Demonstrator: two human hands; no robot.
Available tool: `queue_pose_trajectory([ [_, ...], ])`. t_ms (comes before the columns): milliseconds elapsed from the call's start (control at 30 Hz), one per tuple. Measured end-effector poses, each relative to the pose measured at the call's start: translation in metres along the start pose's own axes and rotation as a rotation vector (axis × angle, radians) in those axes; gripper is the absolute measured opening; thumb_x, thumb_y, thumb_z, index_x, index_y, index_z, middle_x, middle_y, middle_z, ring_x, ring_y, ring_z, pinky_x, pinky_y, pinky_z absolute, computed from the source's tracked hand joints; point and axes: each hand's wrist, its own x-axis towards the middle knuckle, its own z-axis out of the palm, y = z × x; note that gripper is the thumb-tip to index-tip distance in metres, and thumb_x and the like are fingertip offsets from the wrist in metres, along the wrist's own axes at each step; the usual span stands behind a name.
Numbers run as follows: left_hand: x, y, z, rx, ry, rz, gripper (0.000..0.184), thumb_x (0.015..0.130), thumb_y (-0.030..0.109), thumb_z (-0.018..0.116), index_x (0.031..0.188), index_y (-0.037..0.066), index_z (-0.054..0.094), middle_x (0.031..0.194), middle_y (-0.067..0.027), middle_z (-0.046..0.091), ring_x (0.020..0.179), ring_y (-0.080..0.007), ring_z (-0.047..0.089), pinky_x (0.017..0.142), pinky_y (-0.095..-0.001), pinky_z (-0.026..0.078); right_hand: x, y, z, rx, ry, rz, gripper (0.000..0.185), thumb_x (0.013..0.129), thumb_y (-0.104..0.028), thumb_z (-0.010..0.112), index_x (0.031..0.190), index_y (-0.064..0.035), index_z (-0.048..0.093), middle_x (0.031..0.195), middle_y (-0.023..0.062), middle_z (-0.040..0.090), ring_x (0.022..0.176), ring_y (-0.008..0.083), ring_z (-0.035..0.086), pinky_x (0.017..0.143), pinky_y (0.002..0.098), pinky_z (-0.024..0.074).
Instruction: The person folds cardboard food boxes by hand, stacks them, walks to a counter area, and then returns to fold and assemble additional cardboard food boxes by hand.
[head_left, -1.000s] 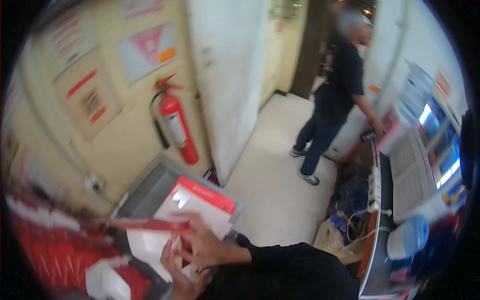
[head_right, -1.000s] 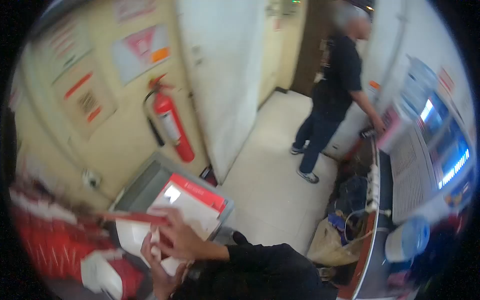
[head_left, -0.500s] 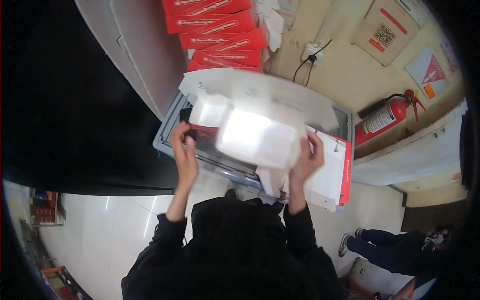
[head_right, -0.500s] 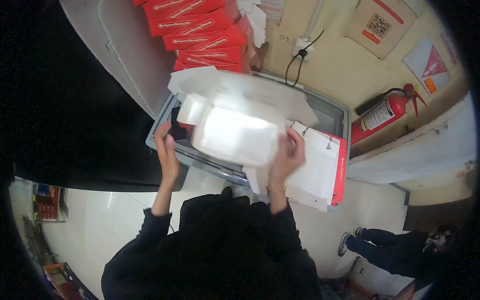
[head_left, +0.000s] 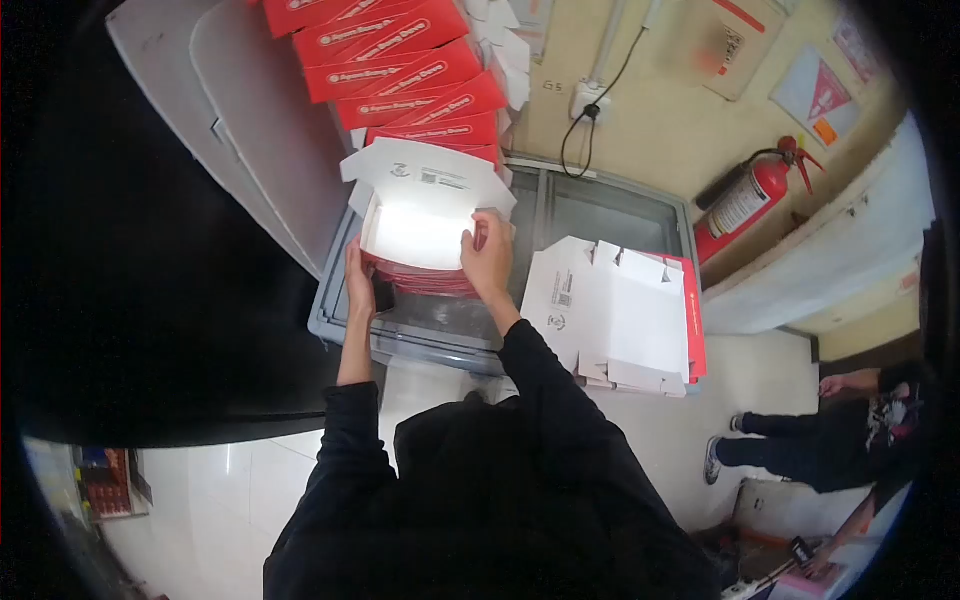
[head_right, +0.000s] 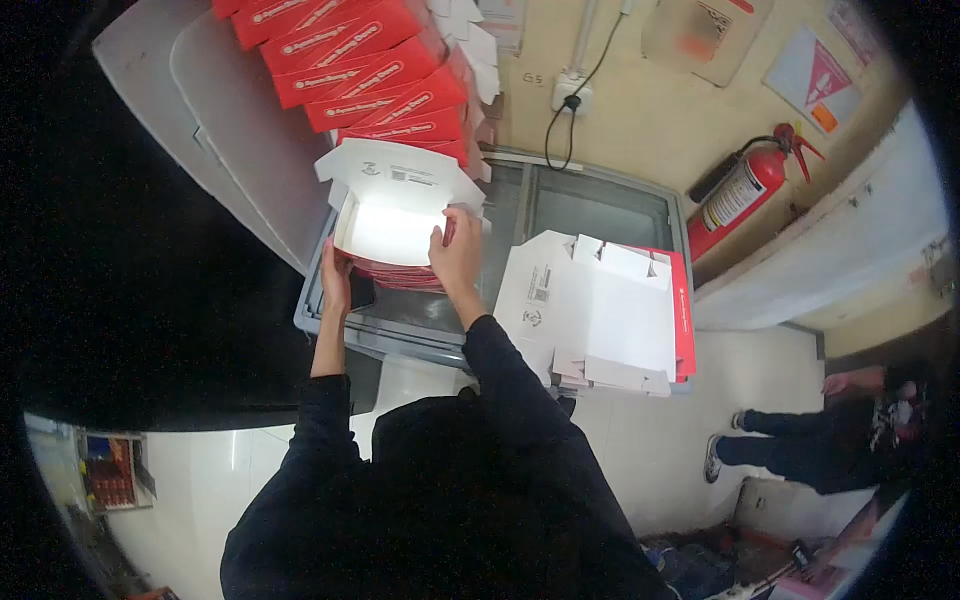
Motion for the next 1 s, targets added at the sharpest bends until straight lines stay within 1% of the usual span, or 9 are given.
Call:
queue_pose_trajectory([
  [200,-0.005,-0.006,0.007,-0.130,0.168,-0.056,0.060,0.099,0.052,0.043,0.135,0.004,0.051,0.137,-0.0093,0.052,0.128,-0.0225,0.046,0.107,-0.0417,0.032,-0.009,-0.003,0.006,-0.085,0.139,-0.089,0.037,0.080,-0.013,0.071,0.113,-0.0087,0.055,0.108,0.0166,0.056,0.104,0.0357,0.053,0.092,0.0430,0.0427],
  [300,-0.041,0.023,0.043,0.595,0.578,0.520,0.044,0.102,0.034,0.043,0.124,-0.003,0.052,0.121,-0.0176,0.047,0.115,-0.0295,0.045,0.102,-0.0389,0.033,-0.014,-0.014,-0.026,-0.073,0.220,-0.105,0.035,0.083,-0.013,0.070,0.113,-0.0061,0.055,0.109,0.0154,0.054,0.103,0.0321,0.053,0.090,0.0390,0.0434],
  [367,-0.083,0.025,0.093,0.468,0.424,0.703,0.033,0.099,0.025,0.051,0.116,-0.003,0.055,0.111,-0.0160,0.049,0.108,-0.0279,0.047,0.098,-0.0389,0.035,-0.017,-0.007,-0.074,-0.028,0.214,-0.140,0.033,0.084,-0.013,0.069,0.113,-0.0051,0.055,0.108,0.0136,0.054,0.100,0.0282,0.054,0.088,0.0367,0.0449],
  [467,-0.155,0.020,0.164,0.552,-0.374,0.784,0.020,0.092,0.017,0.061,0.105,0.001,0.059,0.104,-0.0145,0.060,0.100,-0.0312,0.056,0.092,-0.0423,0.040,-0.036,0.034,-0.158,-0.023,0.337,-0.041,0.030,0.086,-0.002,0.064,0.115,-0.0037,0.056,0.107,0.0091,0.054,0.088,0.0174,0.055,0.077,0.0292,0.0489],
  [533,-0.190,-0.011,0.204,0.595,-1.012,0.614,0.025,0.087,0.015,0.065,0.108,0.002,0.063,0.117,-0.0170,0.063,0.113,-0.0335,0.058,0.099,-0.0424,0.044,-0.045,0.038,-0.225,-0.192,0.430,-0.009,0.033,0.086,0.005,0.055,0.118,-0.0017,0.055,0.102,0.0110,0.057,0.084,0.0201,0.059,0.076,0.0313,0.0487],
  [600,-0.221,-0.013,0.244,0.596,-1.220,0.442,0.033,0.091,0.022,0.062,0.117,0.002,0.062,0.125,-0.0197,0.060,0.119,-0.0357,0.055,0.103,-0.0423,0.042,-0.060,0.049,-0.283,0.020,0.489,0.154,0.030,0.093,0.005,0.046,0.121,-0.0002,0.054,0.105,0.0120,0.059,0.082,0.0182,0.070,0.070,0.0253,0.0515],
  [700,-0.251,-0.041,0.276,0.904,-1.198,0.717,0.041,0.092,0.033,0.059,0.120,0.003,0.061,0.132,-0.0214,0.056,0.125,-0.0358,0.052,0.104,-0.0422,0.043,-0.081,0.074,-0.351,-0.071,0.453,0.222,0.021,0.097,-0.004,0.051,0.116,-0.0003,0.059,0.101,0.0115,0.064,0.087,0.0178,0.070,0.078,0.0277,0.0533],
  [933,-0.228,-0.032,0.299,1.110,-1.517,0.362,0.020,0.094,0.024,0.054,0.093,0.007,0.063,0.087,-0.0183,0.068,0.080,-0.0376,0.066,0.069,-0.0499,0.051,-0.128,0.076,-0.428,-0.099,0.037,0.469,0.025,0.095,-0.019,0.063,0.114,-0.0022,0.065,0.106,0.0097,0.070,0.101,0.0179,0.066,0.093,0.0343,0.0505],
  [1000,-0.221,-0.019,0.307,1.019,-1.370,0.265,0.018,0.092,0.023,0.056,0.093,0.006,0.064,0.080,-0.0186,0.067,0.080,-0.0377,0.066,0.069,-0.0479,0.051,-0.136,0.078,-0.440,-0.007,-0.061,0.483,0.028,0.092,-0.017,0.066,0.117,-0.0055,0.066,0.114,0.0103,0.068,0.107,0.0185,0.064,0.095,0.0360,0.0489],
])
